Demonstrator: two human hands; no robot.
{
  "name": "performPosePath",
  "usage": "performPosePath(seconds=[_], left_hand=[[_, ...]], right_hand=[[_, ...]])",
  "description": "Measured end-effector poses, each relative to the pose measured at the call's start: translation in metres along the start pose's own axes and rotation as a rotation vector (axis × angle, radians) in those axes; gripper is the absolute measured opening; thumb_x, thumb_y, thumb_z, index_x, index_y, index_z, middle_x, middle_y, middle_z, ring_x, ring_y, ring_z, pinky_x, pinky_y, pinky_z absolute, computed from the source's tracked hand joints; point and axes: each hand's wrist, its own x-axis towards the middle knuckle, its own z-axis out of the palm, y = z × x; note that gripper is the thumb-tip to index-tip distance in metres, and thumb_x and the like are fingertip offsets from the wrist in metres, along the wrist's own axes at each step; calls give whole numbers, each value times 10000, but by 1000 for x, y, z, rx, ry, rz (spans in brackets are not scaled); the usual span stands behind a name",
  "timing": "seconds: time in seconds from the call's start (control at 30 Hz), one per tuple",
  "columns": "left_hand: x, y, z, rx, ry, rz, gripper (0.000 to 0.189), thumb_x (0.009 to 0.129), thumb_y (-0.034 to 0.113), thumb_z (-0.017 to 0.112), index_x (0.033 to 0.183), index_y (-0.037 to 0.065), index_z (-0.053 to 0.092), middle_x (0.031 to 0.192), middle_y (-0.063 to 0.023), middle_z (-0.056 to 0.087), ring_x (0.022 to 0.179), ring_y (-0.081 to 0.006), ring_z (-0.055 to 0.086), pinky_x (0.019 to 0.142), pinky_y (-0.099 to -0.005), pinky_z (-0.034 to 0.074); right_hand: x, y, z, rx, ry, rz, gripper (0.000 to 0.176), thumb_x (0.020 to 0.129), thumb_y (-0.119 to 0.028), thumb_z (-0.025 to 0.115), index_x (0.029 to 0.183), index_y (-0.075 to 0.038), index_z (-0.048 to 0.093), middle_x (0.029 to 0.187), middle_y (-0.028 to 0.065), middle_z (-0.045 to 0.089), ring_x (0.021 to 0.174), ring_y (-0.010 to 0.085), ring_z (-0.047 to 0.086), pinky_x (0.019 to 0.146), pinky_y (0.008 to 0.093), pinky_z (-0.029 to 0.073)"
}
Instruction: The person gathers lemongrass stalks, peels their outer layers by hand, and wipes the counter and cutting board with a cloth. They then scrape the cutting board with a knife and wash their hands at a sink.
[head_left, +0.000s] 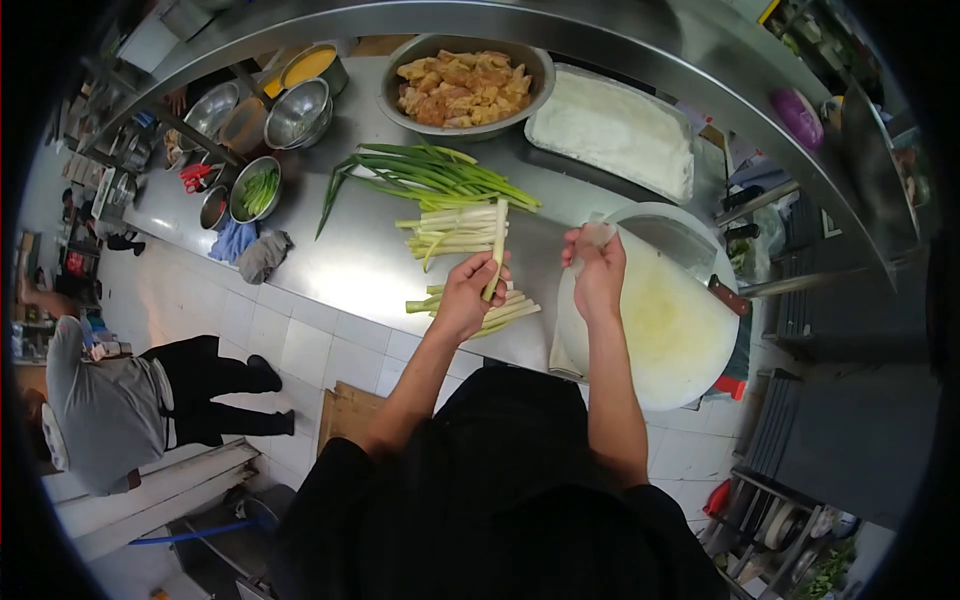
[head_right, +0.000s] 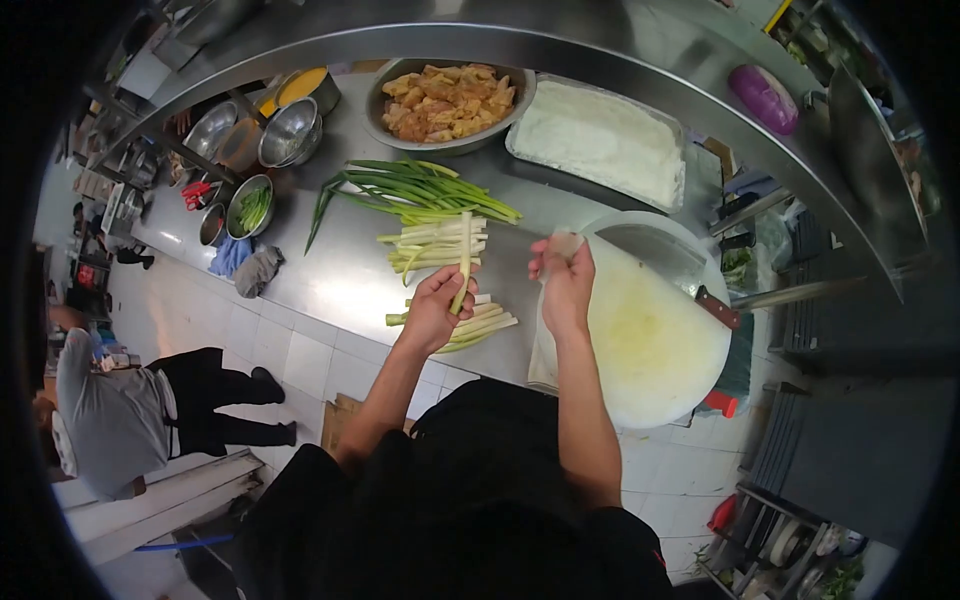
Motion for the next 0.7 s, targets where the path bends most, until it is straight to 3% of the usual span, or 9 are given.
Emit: performPosePath(seconds=[0.07,0.17,0.27,0.33,0.4,0.5,0.7], left_hand=[[-2,2,2,-77,3,-32,253,968,128,456,1161,-11,543,844,-38,561,680,-108,503,575,-247,414],[-2,0,5,-164,-3,-81,251,974,137,440,1154,-2,547,832,-29,554,679,-105,487,575,-243,397],[-2,-9,7,-78,7,-65,243,975,137,439,1140,1,554,826,-22,553,686,-99,486,578,-240,400],[-3,-15,5,9,24,-32,240,976,138,438,1134,2,557,827,-20,556,687,-95,485,577,-239,400],[-4,-20,2,119,9,9,240,976,140,436,1125,0,562,844,-24,571,693,-94,497,585,-244,417],[-8,-22,1,135,5,-11,238,961,113,467,1148,-7,555,885,-33,581,706,-100,519,609,-253,446],[-7,-25,4,252,-52,60,285,924,37,517,1204,-11,529,989,-56,591,828,-120,576,686,-288,499]], right_hand=[[-9,6,0,8,-54,54,128,866,-11,495,989,-24,525,839,47,581,631,94,494,538,246,415],[-26,19,11,-264,-231,175,161,831,-69,594,977,-19,546,797,20,579,634,76,508,547,236,415],[-37,21,24,-387,-306,98,191,825,-96,625,981,-10,556,776,31,596,641,80,536,579,243,441],[-36,22,22,-430,-294,173,173,842,-114,630,958,4,583,786,14,613,708,80,551,624,239,439],[-30,28,17,-590,-281,-22,178,829,-148,628,840,22,573,688,70,591,584,122,514,575,302,438],[-26,25,12,-636,-266,67,209,829,-161,622,768,31,566,643,73,579,567,152,499,555,330,422],[-24,22,10,-758,-245,73,239,827,-196,630,797,35,579,637,111,586,573,170,515,558,340,428]])
